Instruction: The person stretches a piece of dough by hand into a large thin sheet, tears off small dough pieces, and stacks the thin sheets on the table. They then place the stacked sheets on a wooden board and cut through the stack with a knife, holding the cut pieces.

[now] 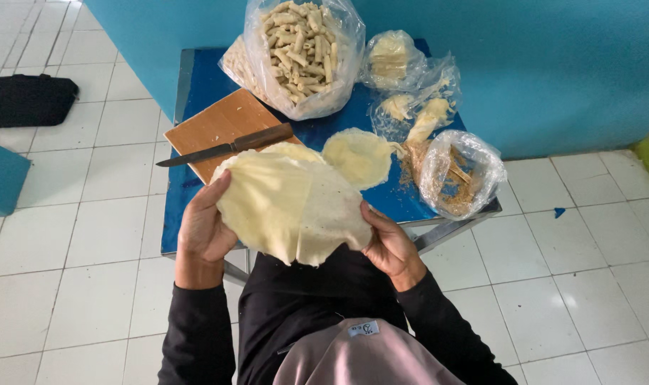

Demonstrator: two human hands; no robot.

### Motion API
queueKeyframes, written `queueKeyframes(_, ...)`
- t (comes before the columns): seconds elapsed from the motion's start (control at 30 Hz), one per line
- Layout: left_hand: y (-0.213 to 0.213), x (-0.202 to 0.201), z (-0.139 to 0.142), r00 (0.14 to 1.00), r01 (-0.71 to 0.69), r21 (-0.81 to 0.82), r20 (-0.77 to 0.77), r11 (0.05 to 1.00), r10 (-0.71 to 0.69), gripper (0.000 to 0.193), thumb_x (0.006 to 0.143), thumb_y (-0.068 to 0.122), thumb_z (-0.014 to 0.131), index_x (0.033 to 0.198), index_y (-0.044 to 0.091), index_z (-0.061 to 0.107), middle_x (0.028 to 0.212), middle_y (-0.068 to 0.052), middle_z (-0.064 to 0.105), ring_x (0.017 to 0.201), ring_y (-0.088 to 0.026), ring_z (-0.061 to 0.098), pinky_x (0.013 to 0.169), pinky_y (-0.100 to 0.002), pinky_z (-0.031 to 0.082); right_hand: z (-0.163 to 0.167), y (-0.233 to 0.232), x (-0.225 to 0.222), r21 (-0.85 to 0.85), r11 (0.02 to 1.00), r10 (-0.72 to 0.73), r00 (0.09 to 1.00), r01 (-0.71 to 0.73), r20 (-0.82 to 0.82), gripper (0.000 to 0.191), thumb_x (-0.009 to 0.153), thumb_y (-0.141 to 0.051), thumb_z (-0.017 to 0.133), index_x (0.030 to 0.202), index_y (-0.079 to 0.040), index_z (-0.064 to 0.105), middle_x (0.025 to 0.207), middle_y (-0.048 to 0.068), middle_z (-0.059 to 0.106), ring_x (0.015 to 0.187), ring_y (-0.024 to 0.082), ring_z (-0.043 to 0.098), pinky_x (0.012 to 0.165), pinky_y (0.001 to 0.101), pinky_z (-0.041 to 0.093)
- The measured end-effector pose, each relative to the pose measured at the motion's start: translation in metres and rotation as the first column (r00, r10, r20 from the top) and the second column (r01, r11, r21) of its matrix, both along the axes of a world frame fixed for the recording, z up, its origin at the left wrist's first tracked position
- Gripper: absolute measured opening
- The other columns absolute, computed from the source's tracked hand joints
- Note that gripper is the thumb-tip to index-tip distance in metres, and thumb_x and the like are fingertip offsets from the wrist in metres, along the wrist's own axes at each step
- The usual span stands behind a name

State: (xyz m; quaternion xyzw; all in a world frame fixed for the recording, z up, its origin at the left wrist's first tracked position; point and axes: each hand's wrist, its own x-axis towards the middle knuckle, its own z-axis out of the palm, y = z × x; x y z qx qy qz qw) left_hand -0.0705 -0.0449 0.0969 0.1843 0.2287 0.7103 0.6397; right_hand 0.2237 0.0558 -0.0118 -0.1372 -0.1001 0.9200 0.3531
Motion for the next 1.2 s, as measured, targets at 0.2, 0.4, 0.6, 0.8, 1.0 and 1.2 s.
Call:
queueKeyframes(0.2,-0.011,-0.017,-0.014,0.993,-0.088,0.001,0.075,0.996,0.088,0.048,0.108,0.021,0.047,0.151,0.0,0.043,0.15,-0.016,0.054,0.136,-0.029,0.056,0.114,-0.044,0.047,-0.014,0.009,0.02,0.034,0.999,-0.039,0.998,0.037,0.039,0.037,0.104,-0.013,0.057,0.136,0.004,0.051,0.131,0.019,0.064,0.111,0.028,0.071,0.085,0.0352,0.065)
queueKeyframes(0.4,-0.023,-0.031,-0.027,0.973,-0.197,0.024,0.13,0.98,0.192,0.048,0.111,0.024,0.043,0.153,0.001,0.042,0.153,-0.017,0.053,0.14,-0.03,0.053,0.118,-0.045,0.042,-0.026,0.02,0.041,0.082,0.996,-0.03,0.998,0.034,-0.048,0.032,0.109,-0.01,0.059,0.137,0.004,0.05,0.13,0.019,0.065,0.105,0.025,0.073,0.073,0.0252,0.064)
queueKeyframes(0.6,-0.045,-0.051,-0.03,0.918,-0.389,0.151,0.148,0.909,0.369,0.05,0.114,0.024,0.04,0.156,-0.002,0.041,0.159,-0.018,0.05,0.148,-0.033,0.049,0.126,-0.05,0.039,0.015,0.056,0.053,0.256,0.947,-0.245,0.952,0.195,0.181,0.034,0.105,-0.012,0.06,0.136,0.002,0.057,0.124,0.015,0.069,0.105,0.02,0.073,0.072,0.0202,0.061)
queueKeyframes(0.8,-0.053,-0.059,-0.021,0.812,-0.474,0.215,0.482,0.854,0.329,0.048,0.119,0.023,0.04,0.157,-0.007,0.044,0.16,-0.025,0.051,0.149,-0.04,0.051,0.127,-0.057,0.041,0.091,0.093,-0.011,0.918,0.386,-0.629,0.703,-0.089,0.332,0.032,0.11,-0.016,0.06,0.135,0.003,0.066,0.118,0.011,0.074,0.103,0.017,0.071,0.088,0.0302,0.057)
queueKeyframes(1.0,-0.064,-0.059,-0.018,0.771,-0.542,0.216,0.511,0.812,0.379,0.048,0.118,0.024,0.039,0.155,-0.006,0.046,0.16,-0.024,0.052,0.149,-0.042,0.052,0.127,-0.059,0.042,0.065,0.035,-0.083,0.782,-0.308,-0.709,0.679,-0.542,0.192,0.034,0.098,-0.009,0.06,0.131,-0.011,0.069,0.136,0.008,0.07,0.118,0.022,0.069,0.1,0.0374,0.056)
queueKeyframes(1.2,-0.061,-0.064,-0.024,0.787,-0.541,0.216,0.471,0.813,0.398,0.047,0.12,0.024,0.038,0.157,-0.005,0.046,0.161,-0.023,0.053,0.15,-0.041,0.052,0.128,-0.057,0.042,0.04,0.021,-0.076,0.639,-0.492,-0.701,0.704,-0.591,0.112,0.034,0.104,-0.011,0.057,0.137,-0.012,0.063,0.145,0.005,0.062,0.142,0.025,0.053,0.119,0.0454,0.038)
